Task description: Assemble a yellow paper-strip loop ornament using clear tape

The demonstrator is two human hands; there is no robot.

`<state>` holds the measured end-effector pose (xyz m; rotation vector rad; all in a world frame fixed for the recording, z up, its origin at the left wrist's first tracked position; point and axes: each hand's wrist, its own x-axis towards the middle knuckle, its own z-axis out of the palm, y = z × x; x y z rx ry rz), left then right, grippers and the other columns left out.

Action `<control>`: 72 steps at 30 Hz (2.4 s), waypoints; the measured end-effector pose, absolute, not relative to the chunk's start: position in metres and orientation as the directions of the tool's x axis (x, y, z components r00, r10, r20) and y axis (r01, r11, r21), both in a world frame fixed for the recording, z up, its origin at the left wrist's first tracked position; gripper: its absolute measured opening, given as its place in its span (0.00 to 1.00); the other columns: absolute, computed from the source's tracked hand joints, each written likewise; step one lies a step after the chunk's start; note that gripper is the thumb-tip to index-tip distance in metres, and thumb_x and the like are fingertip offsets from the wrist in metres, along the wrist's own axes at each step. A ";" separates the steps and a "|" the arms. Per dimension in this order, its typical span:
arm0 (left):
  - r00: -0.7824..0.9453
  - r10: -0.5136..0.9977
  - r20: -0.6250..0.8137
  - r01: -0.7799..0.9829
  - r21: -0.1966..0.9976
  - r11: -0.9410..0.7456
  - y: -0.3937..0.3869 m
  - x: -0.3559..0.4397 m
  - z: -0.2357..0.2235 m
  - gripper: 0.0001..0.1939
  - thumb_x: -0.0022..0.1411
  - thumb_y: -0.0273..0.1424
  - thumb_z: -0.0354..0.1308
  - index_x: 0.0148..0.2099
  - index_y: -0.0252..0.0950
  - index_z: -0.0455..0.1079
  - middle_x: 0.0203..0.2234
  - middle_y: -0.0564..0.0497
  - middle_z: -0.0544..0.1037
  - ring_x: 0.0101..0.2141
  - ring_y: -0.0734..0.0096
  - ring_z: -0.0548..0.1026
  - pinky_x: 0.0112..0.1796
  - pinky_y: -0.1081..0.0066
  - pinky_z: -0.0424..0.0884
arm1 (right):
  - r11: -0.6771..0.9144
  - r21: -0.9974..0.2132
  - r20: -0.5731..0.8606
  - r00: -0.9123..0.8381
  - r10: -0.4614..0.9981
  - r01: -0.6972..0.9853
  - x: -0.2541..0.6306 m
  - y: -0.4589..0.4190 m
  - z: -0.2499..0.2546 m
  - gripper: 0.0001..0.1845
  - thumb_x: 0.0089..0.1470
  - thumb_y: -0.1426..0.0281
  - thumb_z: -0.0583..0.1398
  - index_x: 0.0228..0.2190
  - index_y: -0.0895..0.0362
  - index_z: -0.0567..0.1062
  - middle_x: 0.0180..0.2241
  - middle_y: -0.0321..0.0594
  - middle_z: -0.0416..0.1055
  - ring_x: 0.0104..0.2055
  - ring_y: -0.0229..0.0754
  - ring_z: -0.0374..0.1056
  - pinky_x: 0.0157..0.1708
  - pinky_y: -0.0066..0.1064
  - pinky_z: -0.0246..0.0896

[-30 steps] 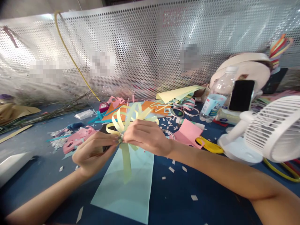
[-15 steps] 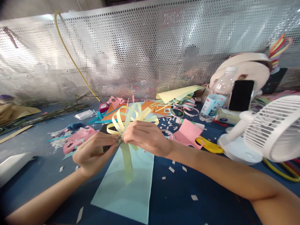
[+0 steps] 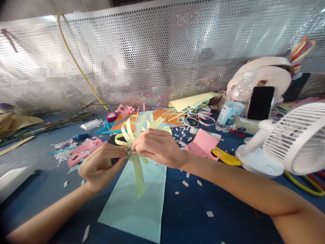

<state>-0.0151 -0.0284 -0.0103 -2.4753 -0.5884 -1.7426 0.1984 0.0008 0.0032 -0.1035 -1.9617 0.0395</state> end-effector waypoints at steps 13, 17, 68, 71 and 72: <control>0.331 0.279 0.901 0.314 0.174 -0.933 -0.027 -0.017 -0.013 0.15 0.53 0.12 0.65 0.41 0.33 0.75 0.32 0.48 0.81 0.33 0.68 0.80 0.32 0.70 0.79 | 0.945 -0.329 0.802 -0.529 0.279 0.001 0.204 0.009 0.008 0.06 0.62 0.76 0.60 0.32 0.56 0.70 0.34 0.37 0.76 0.38 0.35 0.71 0.40 0.30 0.67; 0.351 0.272 0.896 0.305 0.165 -0.938 -0.029 -0.016 -0.011 0.15 0.53 0.11 0.65 0.40 0.32 0.76 0.33 0.49 0.81 0.33 0.68 0.81 0.34 0.71 0.80 | 0.931 -0.363 0.736 -0.602 0.309 0.034 0.209 0.009 0.015 0.05 0.62 0.73 0.61 0.32 0.56 0.71 0.34 0.36 0.75 0.38 0.35 0.70 0.40 0.30 0.65; 0.403 0.285 0.870 0.301 0.168 -0.939 -0.029 -0.017 -0.011 0.14 0.57 0.14 0.64 0.42 0.35 0.77 0.34 0.50 0.82 0.35 0.69 0.82 0.35 0.72 0.81 | 0.914 -0.373 0.570 -0.737 0.363 0.161 0.214 0.006 0.030 0.05 0.62 0.71 0.62 0.32 0.55 0.72 0.32 0.33 0.72 0.35 0.34 0.67 0.36 0.26 0.57; 0.395 0.294 0.870 0.318 0.171 -0.933 -0.028 -0.017 -0.012 0.14 0.57 0.15 0.64 0.42 0.36 0.77 0.34 0.50 0.83 0.34 0.69 0.82 0.35 0.72 0.81 | 0.923 -0.349 0.577 -0.739 0.347 0.161 0.213 0.006 0.028 0.05 0.62 0.71 0.61 0.32 0.55 0.72 0.32 0.33 0.72 0.36 0.34 0.67 0.37 0.27 0.58; 0.391 0.298 0.871 0.323 0.173 -0.930 -0.028 -0.017 -0.012 0.13 0.58 0.16 0.64 0.43 0.37 0.77 0.34 0.50 0.83 0.34 0.69 0.82 0.35 0.72 0.81 | 0.926 -0.343 0.584 -0.736 0.342 0.158 0.212 0.006 0.027 0.05 0.62 0.71 0.61 0.32 0.55 0.72 0.32 0.33 0.72 0.36 0.34 0.67 0.37 0.27 0.58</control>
